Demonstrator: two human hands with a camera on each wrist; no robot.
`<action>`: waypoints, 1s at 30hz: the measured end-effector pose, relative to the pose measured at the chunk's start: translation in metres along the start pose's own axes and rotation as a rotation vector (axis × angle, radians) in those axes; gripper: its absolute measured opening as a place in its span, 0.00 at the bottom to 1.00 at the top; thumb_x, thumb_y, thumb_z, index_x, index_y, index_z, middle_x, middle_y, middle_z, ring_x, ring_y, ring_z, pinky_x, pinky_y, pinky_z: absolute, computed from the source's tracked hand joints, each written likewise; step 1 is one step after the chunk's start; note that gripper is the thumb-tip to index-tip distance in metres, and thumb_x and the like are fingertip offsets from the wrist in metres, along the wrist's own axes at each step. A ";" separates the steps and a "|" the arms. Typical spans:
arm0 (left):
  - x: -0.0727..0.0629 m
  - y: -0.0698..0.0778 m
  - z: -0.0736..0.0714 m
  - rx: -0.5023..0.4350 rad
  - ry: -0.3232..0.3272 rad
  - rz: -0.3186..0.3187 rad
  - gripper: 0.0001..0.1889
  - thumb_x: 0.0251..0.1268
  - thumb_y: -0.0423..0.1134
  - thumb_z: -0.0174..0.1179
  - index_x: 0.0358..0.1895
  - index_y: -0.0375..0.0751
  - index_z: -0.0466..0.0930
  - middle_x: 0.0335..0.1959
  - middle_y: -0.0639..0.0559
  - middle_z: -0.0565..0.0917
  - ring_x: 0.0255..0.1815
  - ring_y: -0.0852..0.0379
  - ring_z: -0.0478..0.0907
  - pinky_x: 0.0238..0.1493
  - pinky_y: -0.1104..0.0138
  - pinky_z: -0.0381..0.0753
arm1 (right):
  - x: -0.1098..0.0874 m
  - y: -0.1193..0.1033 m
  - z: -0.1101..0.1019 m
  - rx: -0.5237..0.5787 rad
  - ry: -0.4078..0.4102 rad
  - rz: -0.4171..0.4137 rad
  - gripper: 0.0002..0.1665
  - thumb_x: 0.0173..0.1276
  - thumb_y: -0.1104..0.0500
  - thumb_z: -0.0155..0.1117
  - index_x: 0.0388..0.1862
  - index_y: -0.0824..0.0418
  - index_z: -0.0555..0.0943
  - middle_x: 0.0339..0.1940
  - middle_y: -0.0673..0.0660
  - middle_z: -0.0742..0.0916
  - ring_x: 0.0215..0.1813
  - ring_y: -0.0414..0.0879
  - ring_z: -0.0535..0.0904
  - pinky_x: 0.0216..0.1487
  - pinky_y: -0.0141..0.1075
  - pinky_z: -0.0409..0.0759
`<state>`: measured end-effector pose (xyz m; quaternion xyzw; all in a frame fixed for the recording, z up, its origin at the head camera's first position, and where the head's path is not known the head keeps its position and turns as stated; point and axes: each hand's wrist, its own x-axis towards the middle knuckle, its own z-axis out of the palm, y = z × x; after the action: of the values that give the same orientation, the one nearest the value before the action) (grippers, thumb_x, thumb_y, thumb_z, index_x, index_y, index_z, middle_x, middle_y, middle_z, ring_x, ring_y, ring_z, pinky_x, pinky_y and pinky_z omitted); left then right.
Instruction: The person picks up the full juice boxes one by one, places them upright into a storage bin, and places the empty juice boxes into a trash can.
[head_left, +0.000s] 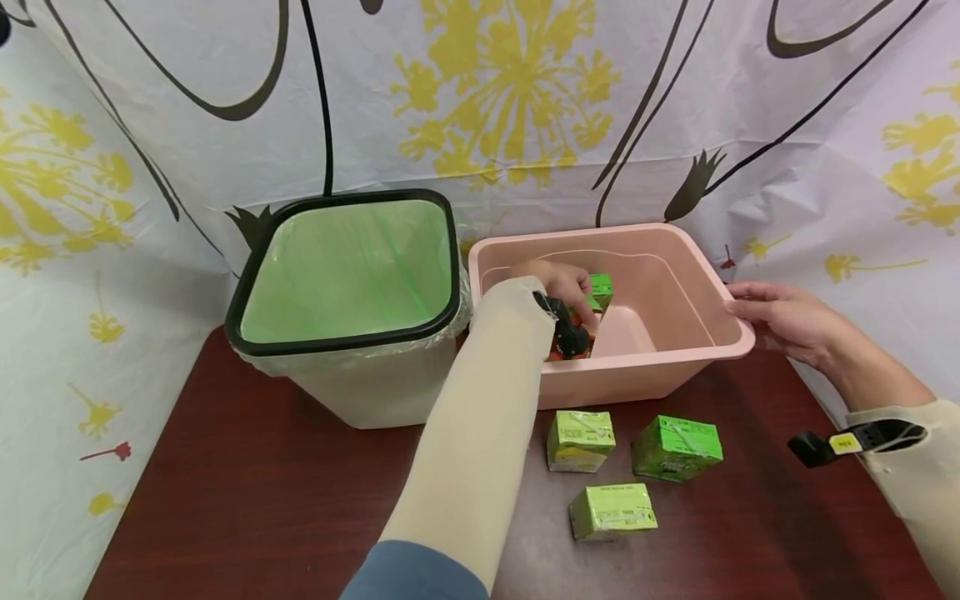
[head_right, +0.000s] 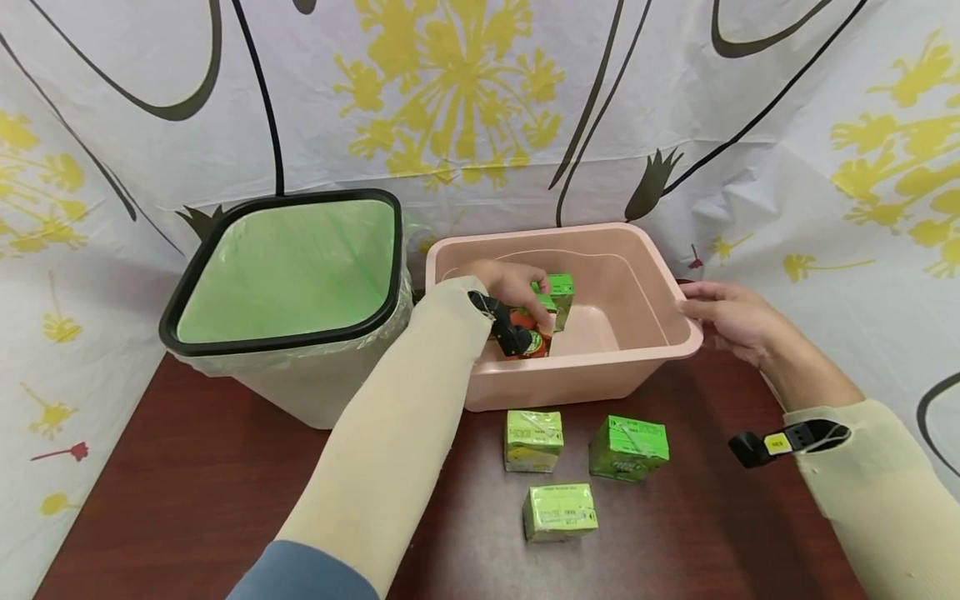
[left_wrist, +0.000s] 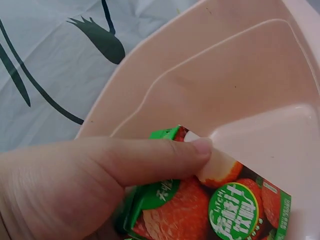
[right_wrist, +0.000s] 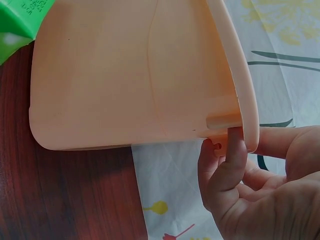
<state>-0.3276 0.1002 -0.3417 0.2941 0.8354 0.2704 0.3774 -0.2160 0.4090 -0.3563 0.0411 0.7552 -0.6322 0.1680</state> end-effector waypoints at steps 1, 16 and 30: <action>0.000 -0.001 0.000 0.015 -0.022 -0.002 0.23 0.66 0.36 0.69 0.24 0.44 0.61 0.21 0.58 0.64 0.25 0.64 0.62 0.28 0.77 0.62 | 0.000 0.000 0.000 0.003 -0.001 0.000 0.21 0.82 0.66 0.49 0.41 0.44 0.85 0.34 0.50 0.88 0.34 0.41 0.85 0.31 0.34 0.84; -0.001 -0.021 0.012 -0.099 -0.075 -0.091 0.25 0.66 0.31 0.65 0.62 0.38 0.66 0.48 0.47 0.68 0.46 0.58 0.66 0.38 0.74 0.74 | 0.000 0.002 -0.001 0.008 0.000 -0.007 0.22 0.82 0.66 0.49 0.41 0.44 0.85 0.35 0.50 0.88 0.34 0.41 0.86 0.31 0.34 0.84; 0.002 -0.025 0.017 -0.039 -0.116 -0.189 0.38 0.69 0.41 0.67 0.80 0.55 0.61 0.83 0.53 0.51 0.78 0.58 0.55 0.53 0.71 0.77 | 0.000 0.004 -0.002 0.049 -0.010 -0.016 0.22 0.82 0.67 0.48 0.42 0.46 0.86 0.35 0.50 0.88 0.35 0.42 0.86 0.32 0.35 0.84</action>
<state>-0.3226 0.0883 -0.3687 0.2218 0.8307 0.2322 0.4548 -0.2155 0.4114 -0.3596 0.0358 0.7390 -0.6520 0.1658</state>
